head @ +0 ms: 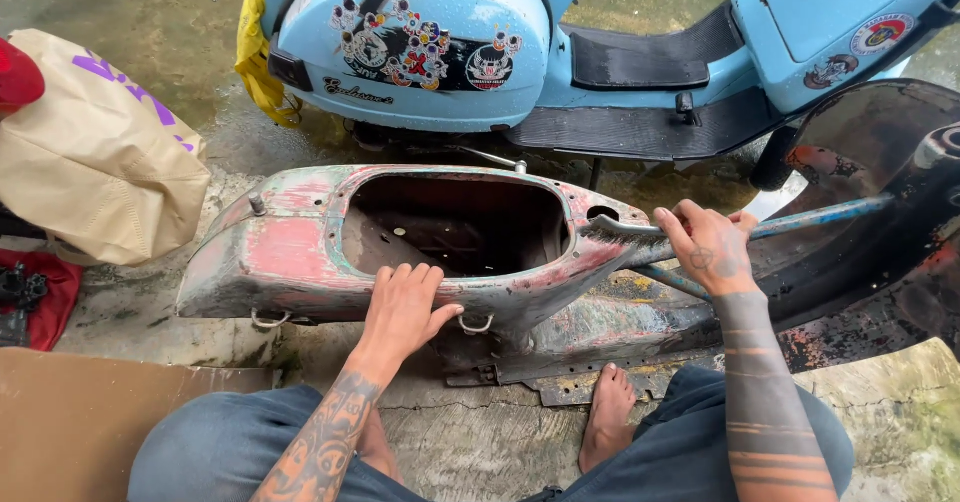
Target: Cleaning a vintage scooter frame component using a wire brush to remove rust and debris
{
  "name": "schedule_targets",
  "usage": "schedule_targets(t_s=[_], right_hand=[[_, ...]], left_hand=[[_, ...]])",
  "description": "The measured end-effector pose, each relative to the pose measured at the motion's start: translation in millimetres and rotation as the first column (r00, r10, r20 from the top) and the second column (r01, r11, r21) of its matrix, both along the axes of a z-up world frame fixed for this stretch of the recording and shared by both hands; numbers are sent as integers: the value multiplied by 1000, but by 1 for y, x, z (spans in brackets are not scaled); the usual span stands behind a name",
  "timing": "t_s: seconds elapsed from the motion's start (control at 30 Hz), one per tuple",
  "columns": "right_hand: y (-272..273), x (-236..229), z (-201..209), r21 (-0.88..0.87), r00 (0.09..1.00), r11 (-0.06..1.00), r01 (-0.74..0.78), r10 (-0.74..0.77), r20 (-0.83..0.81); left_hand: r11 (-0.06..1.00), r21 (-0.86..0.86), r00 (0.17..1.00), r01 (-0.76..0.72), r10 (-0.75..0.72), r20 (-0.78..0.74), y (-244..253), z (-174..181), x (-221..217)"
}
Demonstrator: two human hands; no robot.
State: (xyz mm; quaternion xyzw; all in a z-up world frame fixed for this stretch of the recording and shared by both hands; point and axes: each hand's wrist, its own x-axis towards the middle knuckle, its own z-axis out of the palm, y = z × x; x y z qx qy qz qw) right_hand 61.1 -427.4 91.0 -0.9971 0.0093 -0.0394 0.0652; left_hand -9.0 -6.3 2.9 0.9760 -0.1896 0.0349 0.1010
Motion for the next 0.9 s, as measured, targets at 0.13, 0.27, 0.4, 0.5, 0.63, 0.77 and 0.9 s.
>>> schedule_targets(t_s=[0.13,0.27,0.4,0.5,0.63,0.77,0.9], right_hand=[[24,-5,-3,-89,992,994,-58,68,107],[70,-14,-11,-167,906,947,-275,314,285],[74,-9,-25,-189,833,905,-381,424,355],[33,3,-21,-182,888,947,-264,312,339],[38,-1,-33,-214,903,962,-170,239,357],[68,-10,-35,-246,841,925,-289,368,397],[10,9,-50,-267,868,946,-186,286,407]], left_hand=[[1000,13,1000,-8,8,-15,-1,5,-1],[1000,-2,999,-9,9,-38,-2,11,0],[1000,-7,998,-17,17,-57,-1,15,0],[1000,-5,999,-12,12,-37,-2,15,-1],[1000,-22,998,-10,8,-55,0,15,0],[1000,-26,999,-17,15,-48,-4,15,0],[999,-32,1000,-10,10,-16,-2,15,-2]])
